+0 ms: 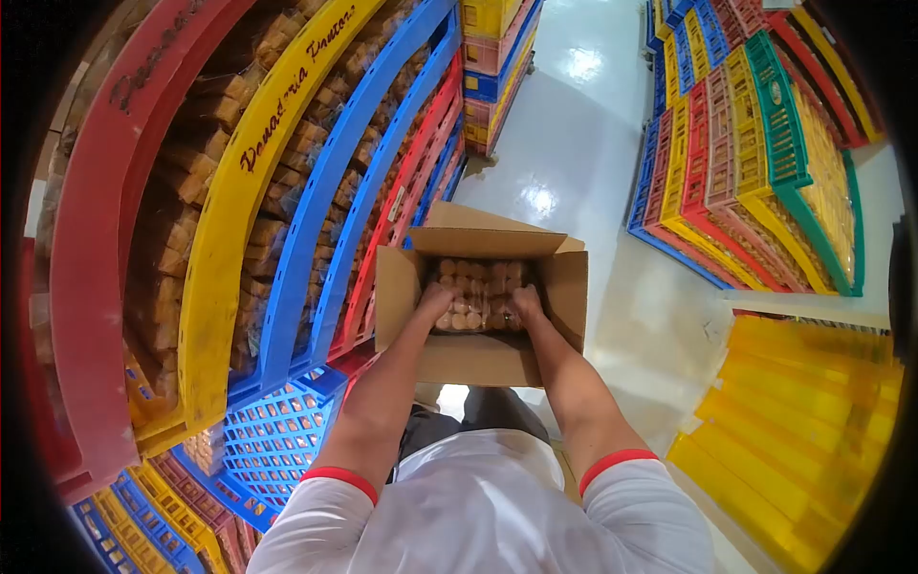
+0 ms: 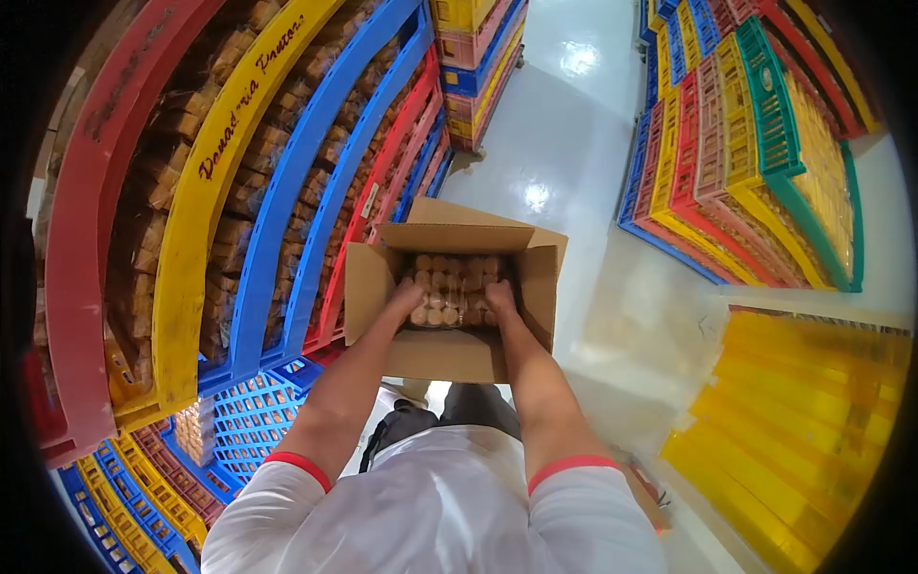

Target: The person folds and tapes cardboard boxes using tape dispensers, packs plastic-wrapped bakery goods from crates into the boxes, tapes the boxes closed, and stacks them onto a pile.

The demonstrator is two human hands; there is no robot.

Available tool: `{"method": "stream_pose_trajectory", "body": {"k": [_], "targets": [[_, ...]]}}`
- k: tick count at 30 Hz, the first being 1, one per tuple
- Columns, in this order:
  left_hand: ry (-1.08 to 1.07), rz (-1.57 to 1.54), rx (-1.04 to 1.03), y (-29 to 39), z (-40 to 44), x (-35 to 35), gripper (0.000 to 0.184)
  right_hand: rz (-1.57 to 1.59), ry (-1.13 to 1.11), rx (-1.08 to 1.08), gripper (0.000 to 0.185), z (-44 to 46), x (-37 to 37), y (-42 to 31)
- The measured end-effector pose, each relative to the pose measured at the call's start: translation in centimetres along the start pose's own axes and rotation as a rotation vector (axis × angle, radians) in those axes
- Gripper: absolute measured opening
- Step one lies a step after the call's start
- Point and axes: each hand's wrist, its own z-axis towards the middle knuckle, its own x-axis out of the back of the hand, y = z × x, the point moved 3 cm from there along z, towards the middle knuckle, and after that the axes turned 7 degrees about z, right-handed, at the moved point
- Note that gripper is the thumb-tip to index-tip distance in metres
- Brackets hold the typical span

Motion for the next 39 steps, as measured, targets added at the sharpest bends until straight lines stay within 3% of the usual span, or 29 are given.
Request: {"method": "stream_pose_trajectory", "body": {"k": [1, 2, 3, 5, 6, 7, 9, 10, 11, 12, 13, 14, 16, 17, 19, 20, 22, 25, 26, 27, 28, 29, 31, 32, 33, 34, 36, 38, 39], "targets": [[0.098, -0.082, 0.092, -1.2, 0.8, -0.4, 0.062, -0.042, -0.009, 0.006, 0.048, 4.1, -1.4, 3.2], [-0.017, 0.096, 0.025, -0.6, 0.2, -0.2, 0.063, -0.089, -0.026, 0.019, 0.046, 8.5, -2.9, 6.8], [-0.118, 0.266, -0.062, 0.0, -0.5, 0.1, 0.063, -0.13, -0.048, 0.04, 0.043, 12.3, -4.2, 10.0], [0.064, 0.37, -0.36, -1.1, -1.1, -1.3, 0.06, -0.287, -0.096, 0.154, 0.032, 15.8, -6.1, 12.3], [0.181, 0.41, -0.514, -0.2, -3.3, -0.8, 0.059, -0.116, -0.031, 0.094, 0.03, 7.2, -2.6, 5.2], [0.316, 0.399, -0.683, 3.7, -9.9, 2.0, 0.06, -0.23, -0.014, 0.173, 0.031, 3.1, -1.2, 2.1], [0.409, 0.691, -0.636, 5.7, -16.6, 5.8, 0.068, -0.465, 0.048, 0.326, 0.033, -5.6, 1.7, -4.8], [0.406, 0.692, -0.635, 4.1, -17.7, 5.8, 0.068, -0.378, 0.021, 0.514, 0.037, -8.8, 3.3, -6.9], [0.629, 0.612, -0.565, 2.3, -19.0, 6.3, 0.065, -0.3, -0.02, 0.7, 0.044, -12.1, 5.0, -9.0], [0.85, 0.524, -0.485, 1.1, -20.0, 6.9, 0.062, -0.369, 0.098, 0.968, 0.048, -15.5, 7.0, -10.8], [0.859, 0.521, -0.478, 1.0, -20.2, 7.1, 0.062, -0.434, 0.217, 1.242, 0.052, -18.7, 8.9, -12.4], [0.675, 0.164, -0.206, -0.1, -19.8, 7.4, 0.059, -0.434, 0.29, 1.252, 0.058, -21.0, 11.1, -13.5], [0.479, -0.202, 0.061, -2.3, -18.8, 6.9, 0.057, -0.422, 0.527, 1.218, 0.066, -22.8, 13.9, -13.9], [0.54, -0.25, -0.19, -3.3, -16.8, 6.7, 0.056, -0.403, 0.692, 1.178, 0.068, -23.0, 15.0, -14.0], [0.633, -0.307, -0.446, -3.0, -15.3, 7.3, 0.055, -0.136, 0.239, 0.564, 0.054, -15.9, 16.9, -8.2], [0.663, -0.062, -0.468, -1.9, -15.0, 7.5, 0.052, -0.129, 0.245, 0.647, 0.046, -14.5, 17.3, -7.1], [0.711, 0.069, -0.428, -0.7, -13.2, 7.8, 0.045, -0.155, 0.271, 0.782, 0.033, -13.9, 17.4, -8.1], [0.759, -0.012, -0.363, -1.4, -12.5, 7.3, 0.04, -0.054, 0.194, 0.779, 0.03, -11.9, 17.4, -6.8], [0.616, -0.005, -0.3, -2.5, -11.7, 6.7, 0.041, -0.08, 0.178, 0.775, 0.03, -10.1, 17.6, -5.9], [1.013, -0.062, -0.639, -3.3, -10.7, 5.6, 0.042, -0.069, 0.221, 0.821, 0.031, -5.4, 18.2, -3.5], [0.889, -0.074, -0.573, -2.9, -12.7, 5.8, 0.046, -0.154, 0.242, 0.806, 0.036, -7.3, 18.3, -5.3], [0.758, -0.101, -0.512, -2.0, -15.8, 6.8, 0.05, 0.114, 0.05, 0.699, 0.046, -7.6, 18.2, -6.3], [0.658, 0.003, -0.343, -1.3, -21.0, 8.2, 0.052, -0.317, 0.349, 1.018, 0.049, -4.2, 19.2, -6.2], [0.699, -0.022, -0.314, -2.4, -23.0, 8.9, 0.052, -0.468, 0.46, 1.15, 0.051, -7.1, 18.3, -8.2], [0.597, -0.137, -0.304, -3.8, -24.6, 9.2, 0.051, -0.614, 0.602, 1.271, 0.052, -10.0, 17.4, -10.2], [0.492, -0.251, -0.304, -5.3, -25.9, 9.3, 0.049, -0.558, 0.505, 1.386, 0.05, -14.2, 15.4, -12.2], [0.572, -0.316, -0.365, -10.1, -28.3, 9.1, 0.046, -0.455, 0.273, 1.589, 0.045, -26.0, 10.3, -17.8], [0.64, -0.434, -0.406, -15.8, -31.0, 8.1, 0.04, -0.509, 0.03, 1.282, 0.032, -33.8, 3.4, -19.2], [0.663, -0.518, -0.383, -18.4, -32.5, 7.7, 0.037, -0.45, -0.225, 1.421, 0.028, -38.1, -1.0, -19.0]]}}
